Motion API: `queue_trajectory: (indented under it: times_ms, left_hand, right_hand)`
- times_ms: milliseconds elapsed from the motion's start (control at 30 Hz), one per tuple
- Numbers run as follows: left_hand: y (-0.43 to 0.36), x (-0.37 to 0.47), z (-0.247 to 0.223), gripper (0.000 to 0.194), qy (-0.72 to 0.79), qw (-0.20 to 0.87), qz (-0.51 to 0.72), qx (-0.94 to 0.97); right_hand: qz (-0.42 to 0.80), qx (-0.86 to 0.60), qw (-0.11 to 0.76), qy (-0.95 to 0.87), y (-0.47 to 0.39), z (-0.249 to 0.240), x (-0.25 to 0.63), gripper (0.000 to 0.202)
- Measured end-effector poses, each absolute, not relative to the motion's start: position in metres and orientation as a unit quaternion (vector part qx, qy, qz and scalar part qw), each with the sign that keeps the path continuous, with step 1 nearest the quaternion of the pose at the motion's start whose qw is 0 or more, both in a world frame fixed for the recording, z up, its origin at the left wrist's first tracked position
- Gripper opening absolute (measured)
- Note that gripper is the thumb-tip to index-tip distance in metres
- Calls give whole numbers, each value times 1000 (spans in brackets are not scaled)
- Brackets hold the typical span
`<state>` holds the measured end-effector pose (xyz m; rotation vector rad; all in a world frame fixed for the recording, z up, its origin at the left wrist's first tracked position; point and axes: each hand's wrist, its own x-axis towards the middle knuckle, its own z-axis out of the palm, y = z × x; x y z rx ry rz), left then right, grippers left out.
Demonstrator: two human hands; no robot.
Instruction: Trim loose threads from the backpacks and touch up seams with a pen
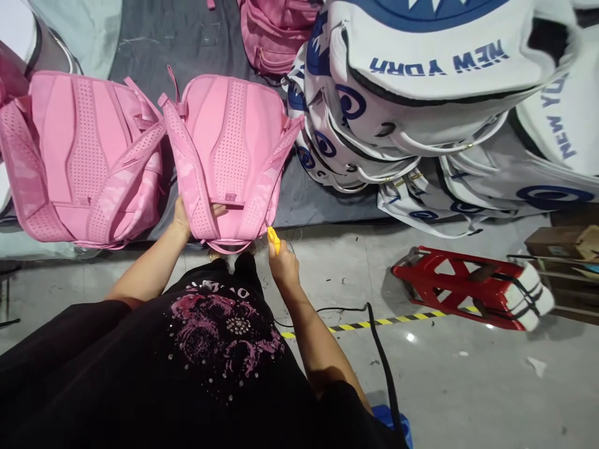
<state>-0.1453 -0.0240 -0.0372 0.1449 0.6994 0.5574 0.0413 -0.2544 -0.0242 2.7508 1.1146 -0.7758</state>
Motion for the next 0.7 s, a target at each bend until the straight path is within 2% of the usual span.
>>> queue_trajectory:
  times_ms: [133, 367, 533, 633, 700]
  left_hand:
    - [-19, -128, -32, 69, 337, 896, 284, 47]
    - [-9, -113, -24, 67, 345, 893, 287, 45]
    - [-5, -101, -25, 62, 363, 890, 270, 59]
    - [-7, -104, -16, 56, 429, 854, 255, 150]
    - [-20, -118, -3, 51, 501, 768, 263, 299]
  right_hand:
    - [-258, 904, 21, 339, -260, -17, 40, 36]
    - [-275, 903, 23, 330, -331, -4, -7, 29]
    - [-312, 880, 53, 353, -302, -10, -24, 32]
    - [-317, 873, 86, 361, -283, -7, -21, 37]
    - [-317, 869, 88, 370, -281, -3, -20, 37]
